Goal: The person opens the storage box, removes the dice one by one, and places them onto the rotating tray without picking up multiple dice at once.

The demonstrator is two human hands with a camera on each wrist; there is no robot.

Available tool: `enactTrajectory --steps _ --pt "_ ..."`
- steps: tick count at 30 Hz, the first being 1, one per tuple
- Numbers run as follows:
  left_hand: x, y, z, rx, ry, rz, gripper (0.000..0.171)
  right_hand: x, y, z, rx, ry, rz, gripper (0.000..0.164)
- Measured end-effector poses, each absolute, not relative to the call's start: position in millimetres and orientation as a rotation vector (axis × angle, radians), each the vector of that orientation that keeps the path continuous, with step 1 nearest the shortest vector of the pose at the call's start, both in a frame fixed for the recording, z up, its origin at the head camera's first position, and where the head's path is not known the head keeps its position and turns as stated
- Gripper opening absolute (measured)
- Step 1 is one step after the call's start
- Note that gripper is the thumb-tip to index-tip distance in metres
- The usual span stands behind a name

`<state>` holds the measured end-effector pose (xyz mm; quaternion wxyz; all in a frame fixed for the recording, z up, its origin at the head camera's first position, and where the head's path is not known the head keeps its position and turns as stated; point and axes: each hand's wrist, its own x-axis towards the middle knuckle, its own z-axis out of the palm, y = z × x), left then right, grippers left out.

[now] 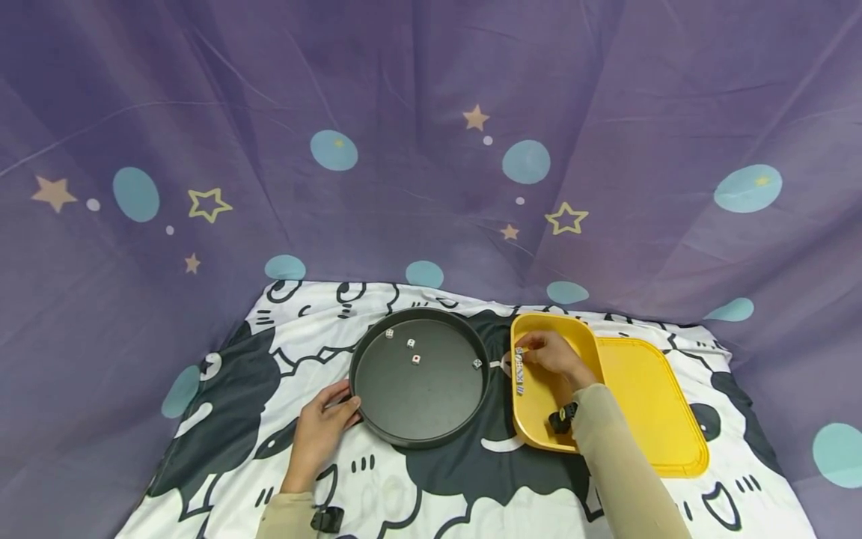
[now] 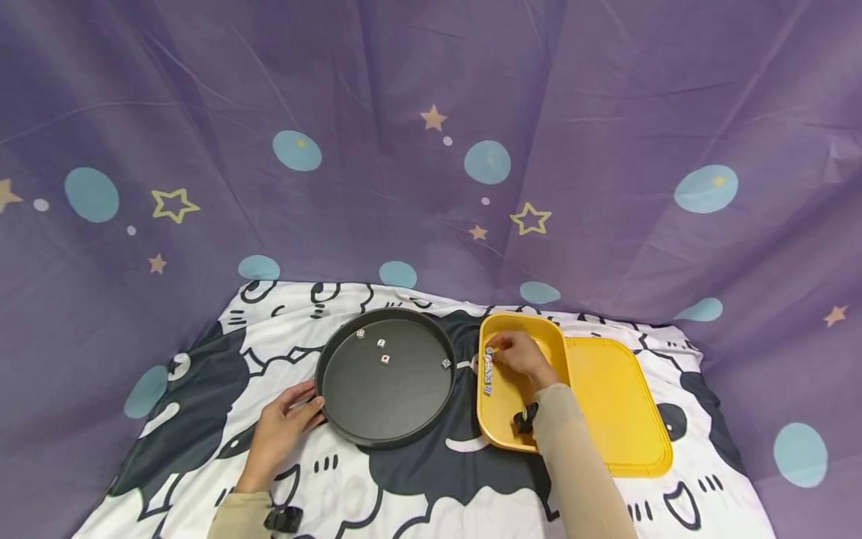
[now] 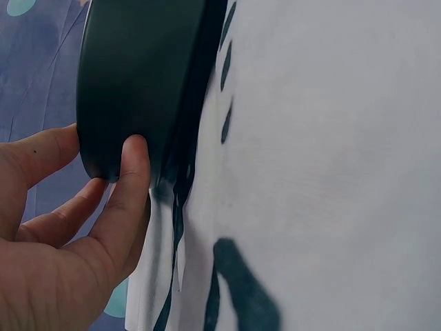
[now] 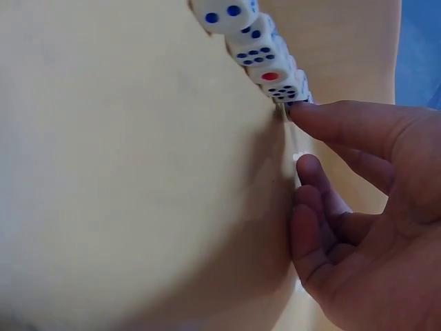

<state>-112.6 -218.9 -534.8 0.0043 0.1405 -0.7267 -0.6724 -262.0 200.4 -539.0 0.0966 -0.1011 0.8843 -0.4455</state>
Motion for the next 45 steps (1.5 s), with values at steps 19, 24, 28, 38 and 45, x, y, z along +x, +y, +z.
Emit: enactTrajectory --steps 19,24,28,38,45 --pt "-112.5 -219.3 -537.5 0.445 -2.290 -2.099 0.045 -250.6 198.2 -502.4 -0.409 2.767 -1.300 0.015" --pt "-112.0 -219.8 -537.6 0.439 -2.295 -2.090 0.045 -249.5 192.3 -486.5 -0.433 2.760 -1.344 0.017" --pt "-111.6 -220.1 -537.7 0.438 -2.292 -2.091 0.045 -250.0 182.2 -476.3 -0.441 2.718 -1.377 0.018" --pt "-111.8 -219.3 -536.0 0.425 -2.282 -2.093 0.047 -253.1 147.8 -456.4 -0.524 2.664 -1.427 0.017" --pt "-112.1 -218.9 -532.5 0.412 -2.287 -2.098 0.046 -256.4 118.4 -453.5 -0.584 2.614 -1.492 0.017"
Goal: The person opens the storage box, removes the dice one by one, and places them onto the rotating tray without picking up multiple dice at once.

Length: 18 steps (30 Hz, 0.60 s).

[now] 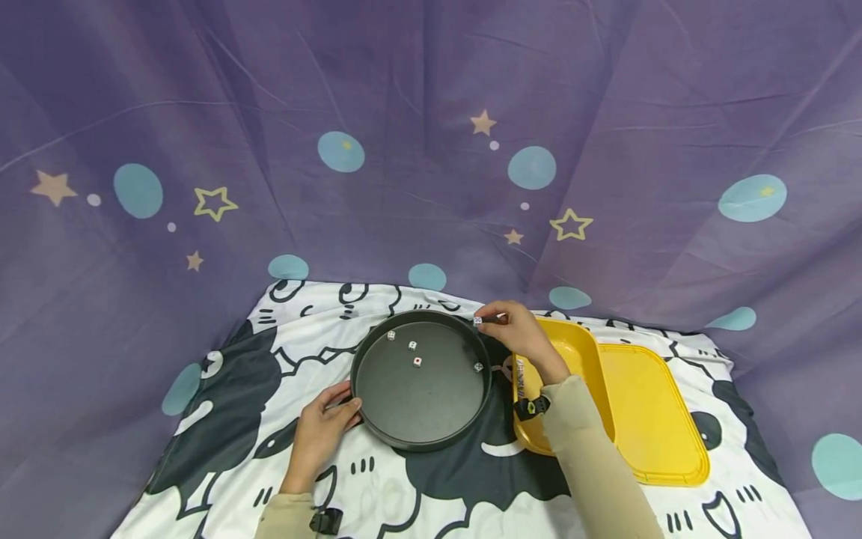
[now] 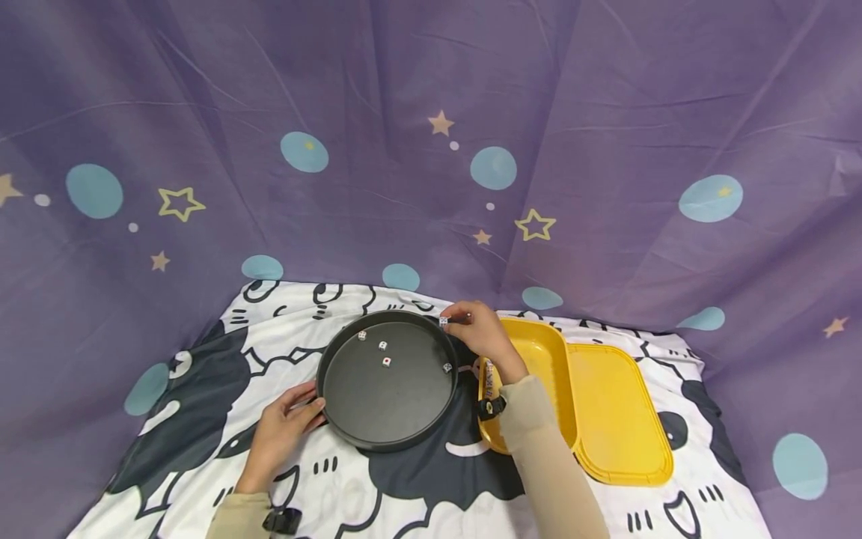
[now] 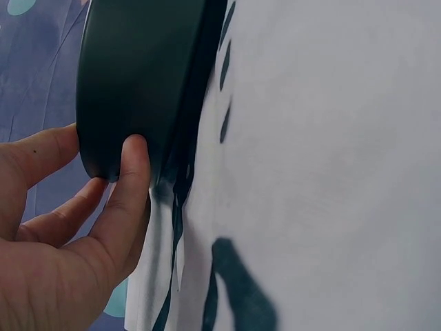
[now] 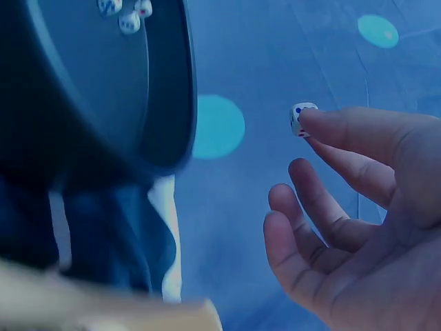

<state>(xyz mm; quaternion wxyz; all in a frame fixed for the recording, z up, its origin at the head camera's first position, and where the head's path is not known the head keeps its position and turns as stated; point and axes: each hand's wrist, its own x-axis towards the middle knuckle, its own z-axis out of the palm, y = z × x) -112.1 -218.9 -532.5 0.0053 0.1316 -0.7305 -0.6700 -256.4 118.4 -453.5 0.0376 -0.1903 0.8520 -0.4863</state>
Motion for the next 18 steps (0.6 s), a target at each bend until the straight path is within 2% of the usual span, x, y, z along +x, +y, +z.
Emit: enactTrajectory --steps 18 --pt "-113.2 -219.1 -536.0 0.446 -2.288 -2.092 0.046 -259.1 42.7 -463.6 -0.733 2.583 -1.507 0.020"
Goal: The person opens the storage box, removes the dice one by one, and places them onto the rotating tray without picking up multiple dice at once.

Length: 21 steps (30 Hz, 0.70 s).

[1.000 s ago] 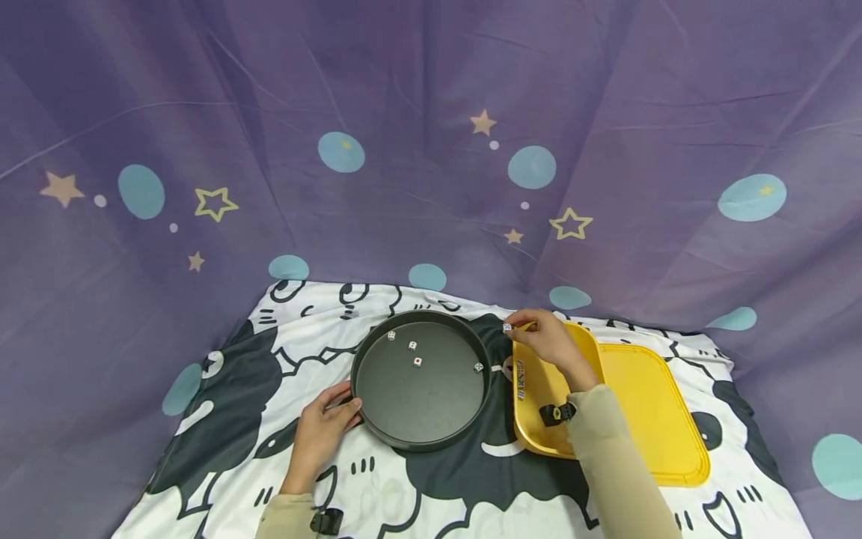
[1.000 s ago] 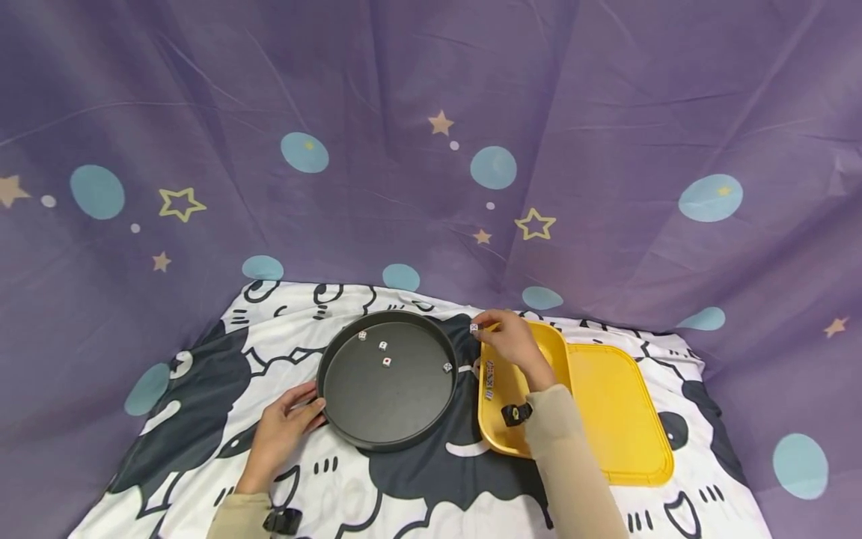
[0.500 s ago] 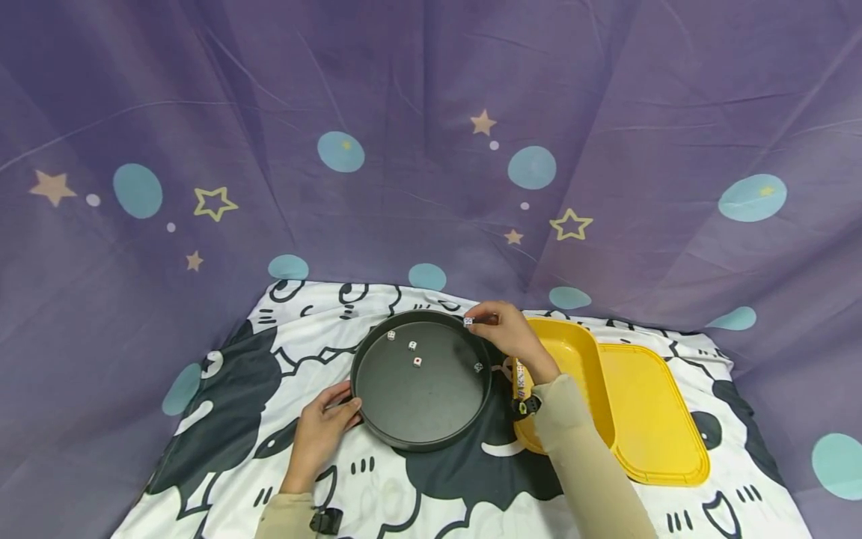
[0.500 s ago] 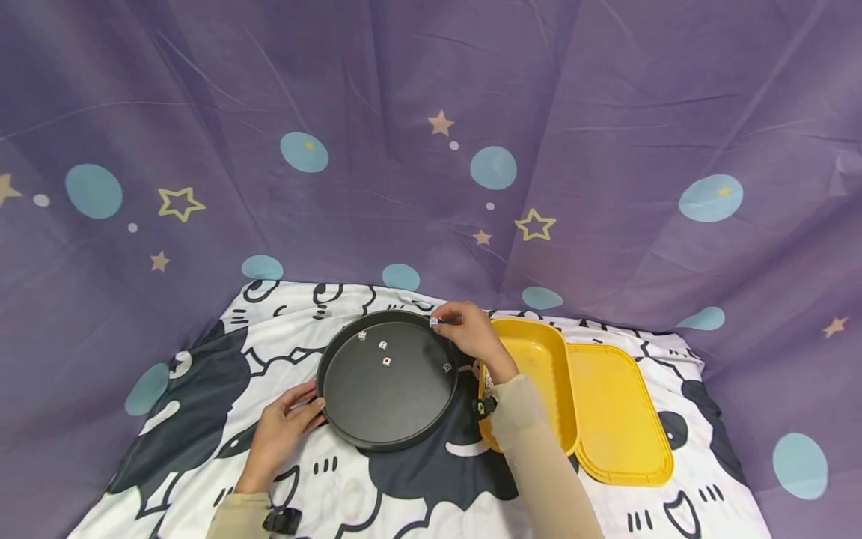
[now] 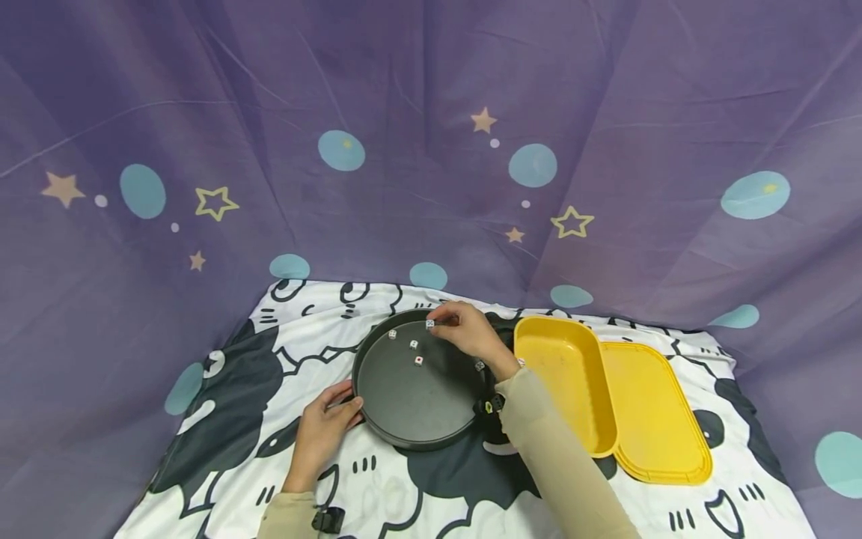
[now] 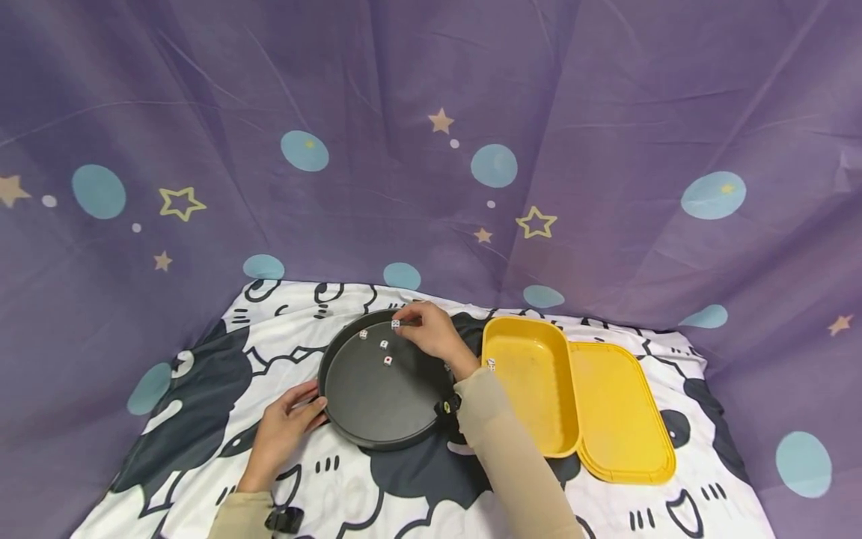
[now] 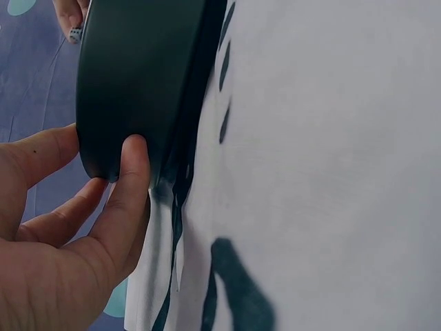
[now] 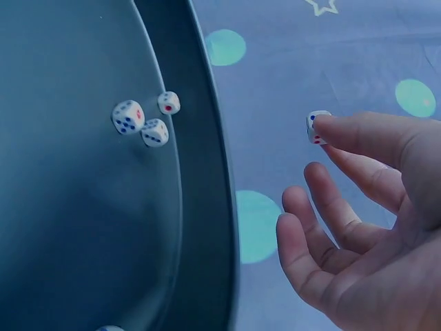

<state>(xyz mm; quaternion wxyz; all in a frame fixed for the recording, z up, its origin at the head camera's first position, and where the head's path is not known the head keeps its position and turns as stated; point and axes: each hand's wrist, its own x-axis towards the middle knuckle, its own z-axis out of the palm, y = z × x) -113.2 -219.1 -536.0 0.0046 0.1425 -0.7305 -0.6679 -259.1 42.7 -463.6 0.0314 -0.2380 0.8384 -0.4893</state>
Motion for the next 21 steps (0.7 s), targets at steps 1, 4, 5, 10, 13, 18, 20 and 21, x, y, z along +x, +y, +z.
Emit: enactTrajectory --steps 1,4,5,10,13,18,20,21 --pt "-113.0 -219.1 -535.8 0.442 -2.282 -2.095 0.046 -259.0 40.7 -464.8 -0.732 2.590 -1.492 0.019" --pt "-112.5 -219.0 -535.7 0.438 -2.273 -2.100 0.046 -258.8 35.1 -468.8 -0.721 2.600 -1.456 0.018" --pt "-112.3 -219.0 -535.4 0.436 -2.271 -2.102 0.047 -258.5 33.4 -469.9 -0.720 2.597 -1.455 0.018" --pt "-111.7 -218.8 -535.0 0.435 -2.265 -2.103 0.047 -257.4 25.4 -471.2 -0.733 2.558 -1.482 0.019" --pt "-111.9 -218.8 -534.8 0.431 -2.266 -2.107 0.048 -257.5 22.6 -470.7 -0.736 2.549 -1.480 0.019" --pt "-112.2 -219.8 -534.9 0.423 -2.263 -2.115 0.048 -257.7 26.1 -467.8 -0.707 2.557 -1.474 0.018" --pt "-112.7 -219.5 -535.5 0.422 -2.262 -2.115 0.047 -257.6 33.0 -464.8 -0.697 2.569 -1.485 0.018" --pt "-113.1 -219.4 -536.1 0.426 -2.262 -2.114 0.047 -257.6 37.5 -462.8 -0.696 2.581 -1.491 0.017"
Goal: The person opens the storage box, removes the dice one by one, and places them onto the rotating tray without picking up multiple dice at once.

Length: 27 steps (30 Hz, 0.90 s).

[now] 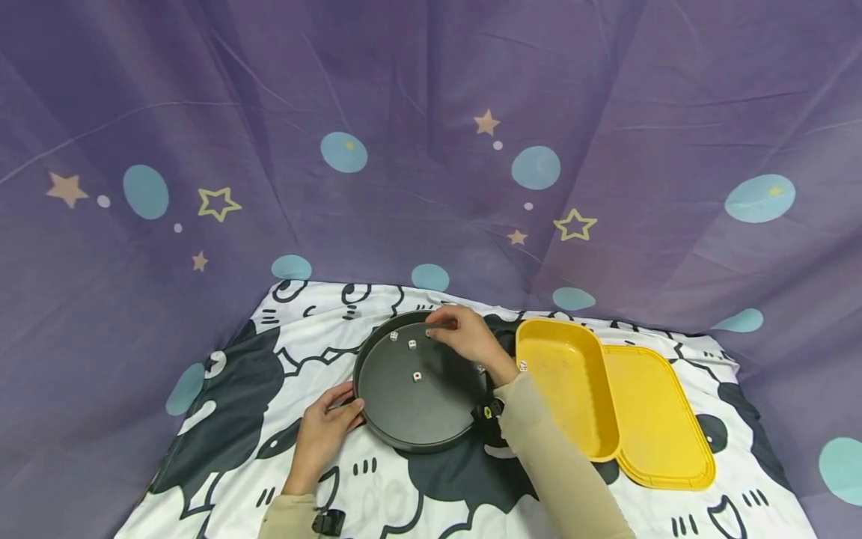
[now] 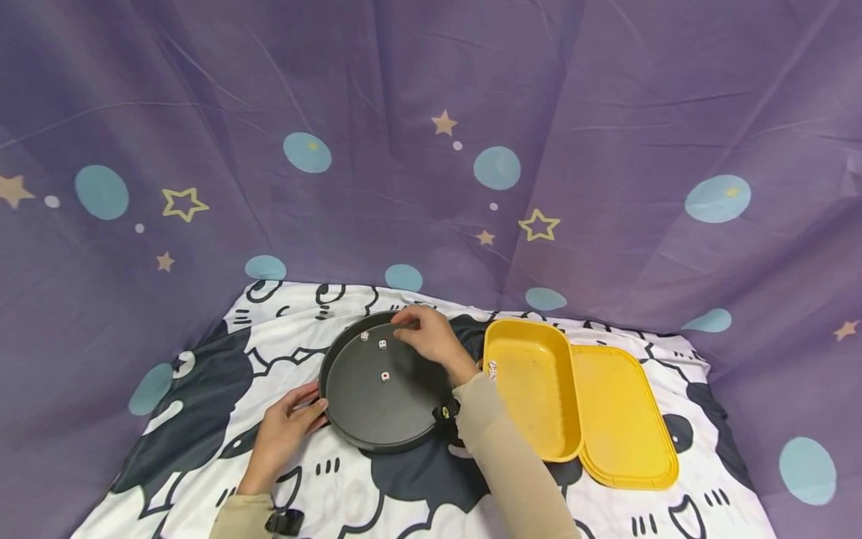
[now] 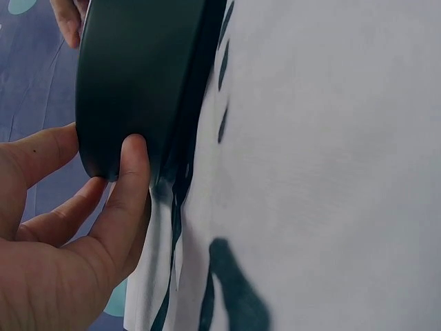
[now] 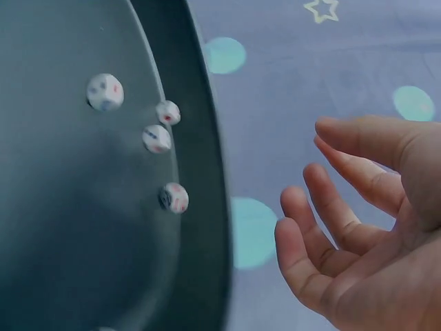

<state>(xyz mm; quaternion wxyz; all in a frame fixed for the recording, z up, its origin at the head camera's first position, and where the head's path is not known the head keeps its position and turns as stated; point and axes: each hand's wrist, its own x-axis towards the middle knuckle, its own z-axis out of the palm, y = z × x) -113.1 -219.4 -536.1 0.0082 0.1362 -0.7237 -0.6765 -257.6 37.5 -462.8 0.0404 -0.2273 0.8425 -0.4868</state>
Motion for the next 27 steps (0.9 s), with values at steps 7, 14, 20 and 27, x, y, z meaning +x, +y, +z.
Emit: enactTrajectory --steps 7,14,20,27 --pt "-113.0 -218.9 -536.7 0.411 -2.278 -2.101 0.047 -253.9 86.2 -446.4 -0.643 2.621 -1.536 0.018" --pt "-113.2 -218.8 -536.0 0.444 -2.290 -2.100 0.045 -253.4 139.7 -452.0 -0.527 2.661 -1.541 0.016" --pt "-113.1 -218.2 -533.8 0.444 -2.301 -2.097 0.045 -253.9 175.0 -472.2 -0.387 2.691 -1.509 0.016" --pt "-113.4 -218.4 -533.5 0.455 -2.297 -2.100 0.045 -252.7 195.6 -504.3 -0.345 2.631 -1.488 0.019"
